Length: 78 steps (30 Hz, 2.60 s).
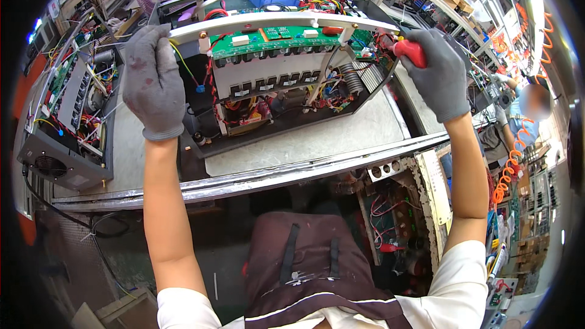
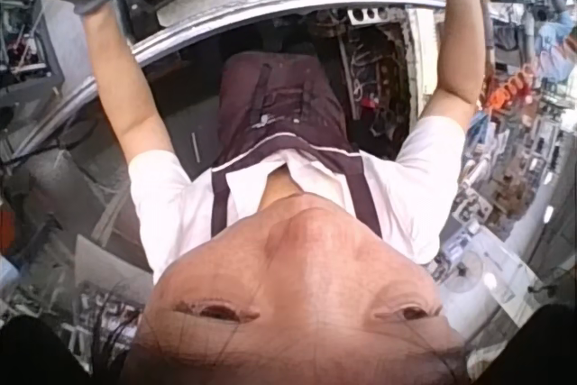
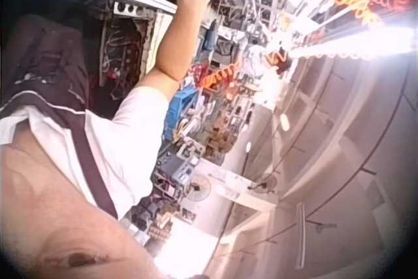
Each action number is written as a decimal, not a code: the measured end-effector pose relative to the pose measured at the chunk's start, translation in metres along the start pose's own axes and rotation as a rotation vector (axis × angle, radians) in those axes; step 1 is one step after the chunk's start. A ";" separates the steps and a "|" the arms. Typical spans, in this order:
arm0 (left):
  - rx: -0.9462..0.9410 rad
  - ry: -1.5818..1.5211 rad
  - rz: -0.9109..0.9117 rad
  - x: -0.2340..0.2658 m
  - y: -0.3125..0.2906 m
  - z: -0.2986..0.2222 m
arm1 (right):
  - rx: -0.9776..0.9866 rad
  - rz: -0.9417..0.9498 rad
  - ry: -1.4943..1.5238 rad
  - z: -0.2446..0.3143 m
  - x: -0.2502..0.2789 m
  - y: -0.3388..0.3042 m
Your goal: Apply adhesive or sealant to electrical components inside a metal chassis using a precision applicator bottle.
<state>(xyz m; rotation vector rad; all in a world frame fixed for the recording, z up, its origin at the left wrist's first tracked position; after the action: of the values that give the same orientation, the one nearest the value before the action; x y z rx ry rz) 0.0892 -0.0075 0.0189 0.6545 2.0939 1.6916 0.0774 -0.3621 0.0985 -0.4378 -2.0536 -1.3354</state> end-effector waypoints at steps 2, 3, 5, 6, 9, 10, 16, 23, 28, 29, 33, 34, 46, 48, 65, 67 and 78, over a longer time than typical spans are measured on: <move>-0.002 0.028 -0.007 0.001 -0.001 -0.001 | 0.009 -0.052 0.046 0.002 0.002 -0.009; -0.002 0.057 -0.012 0.002 -0.002 -0.001 | 0.008 -0.055 0.047 0.004 0.001 -0.012; -0.007 0.054 -0.013 0.002 0.000 -0.003 | 0.003 -0.087 0.012 0.007 0.005 -0.019; -0.009 0.055 -0.013 0.003 0.001 -0.004 | 0.040 -0.133 0.024 0.009 0.007 -0.024; 0.012 0.050 -0.009 0.001 0.001 -0.005 | 0.034 -0.134 -0.087 0.013 0.002 -0.036; 0.005 0.048 -0.010 0.001 0.001 -0.006 | 0.059 -0.143 -0.080 0.016 0.002 -0.040; 0.015 0.030 -0.001 0.000 0.001 -0.004 | -0.104 -0.268 0.073 -0.003 0.002 -0.067; -0.010 0.004 0.011 -0.003 0.001 -0.008 | -1.066 -0.697 1.310 -0.082 -0.032 -0.192; -0.004 0.053 0.053 -0.004 0.000 -0.005 | -1.263 -0.863 2.214 -0.077 -0.076 -0.271; -0.016 0.052 0.063 -0.004 0.000 -0.007 | -1.283 -0.900 2.375 -0.070 -0.078 -0.279; -0.024 0.064 0.070 -0.003 0.000 -0.007 | -1.205 -1.001 2.488 -0.063 -0.074 -0.302; -0.018 0.051 0.076 -0.004 -0.001 -0.006 | -1.152 -0.993 2.512 -0.062 -0.071 -0.303; -0.106 0.232 0.192 0.006 -0.004 0.018 | -1.287 -0.542 2.075 -0.094 -0.017 -0.351; -0.058 0.208 0.199 -0.002 -0.004 0.016 | -1.293 -0.568 1.753 -0.145 0.005 -0.394; -0.315 0.479 0.072 -0.013 -0.005 -0.028 | -1.000 -0.080 -0.340 -0.287 0.094 -0.514; -0.115 0.309 0.089 -0.013 -0.003 -0.017 | -1.159 -0.072 -0.272 -0.289 0.128 -0.546; 0.008 0.113 0.119 -0.014 0.004 -0.027 | -1.480 0.581 -0.379 -0.231 0.205 -0.645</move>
<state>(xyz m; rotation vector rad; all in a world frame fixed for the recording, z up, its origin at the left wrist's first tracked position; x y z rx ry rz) 0.0862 -0.0367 0.0283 0.7148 2.1792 1.8247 -0.3757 -0.8598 -0.1434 -1.8068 -0.6184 -2.2132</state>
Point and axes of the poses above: each hand's wrist, its own y-axis towards the middle knuckle, its own x-axis out of the back of the hand, z = x × y, the point moved 7 cm from there along y, towards the middle knuckle, and after that the axes turned 2 degrees about y, right-handed, at the moved point
